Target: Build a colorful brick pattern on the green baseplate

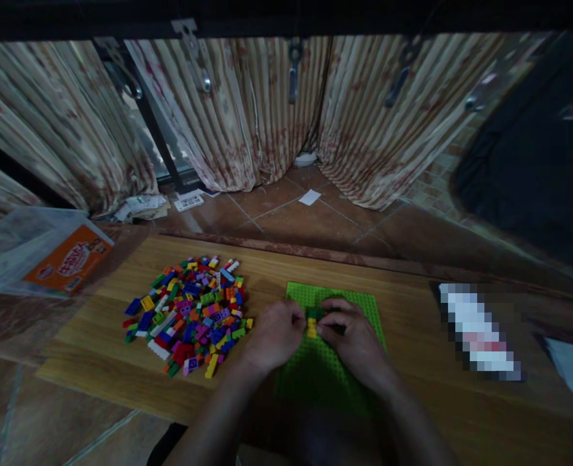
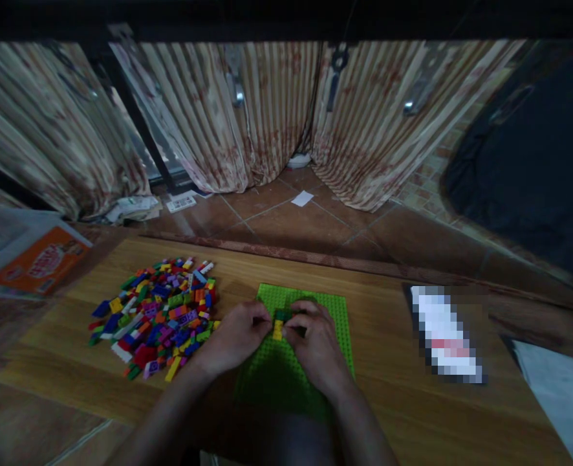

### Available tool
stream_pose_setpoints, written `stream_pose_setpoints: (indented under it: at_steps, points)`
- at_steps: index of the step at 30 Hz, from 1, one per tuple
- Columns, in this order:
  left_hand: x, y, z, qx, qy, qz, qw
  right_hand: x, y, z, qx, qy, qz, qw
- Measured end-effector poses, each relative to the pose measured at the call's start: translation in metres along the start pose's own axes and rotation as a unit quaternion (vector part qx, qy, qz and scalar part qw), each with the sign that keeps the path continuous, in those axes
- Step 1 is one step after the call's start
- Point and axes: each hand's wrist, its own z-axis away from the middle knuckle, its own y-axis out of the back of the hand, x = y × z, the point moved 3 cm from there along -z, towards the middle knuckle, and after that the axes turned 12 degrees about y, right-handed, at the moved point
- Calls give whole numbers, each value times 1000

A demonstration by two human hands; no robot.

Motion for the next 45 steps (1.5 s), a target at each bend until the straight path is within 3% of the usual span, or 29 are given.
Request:
stream_pose_setpoints:
  at_steps: [9,33,45]
  points:
    - [-1,-1,1,-81,-15,-59,995,-4,3,-1,-25,2,7,1000]
    - [4,-1,-5,-89,-20,-73,993,-3,1,0,-38,0,30,999]
    - [4,-5,-3,-56,-19,-95,994,-7,-3,-1,-24,2,43,999]
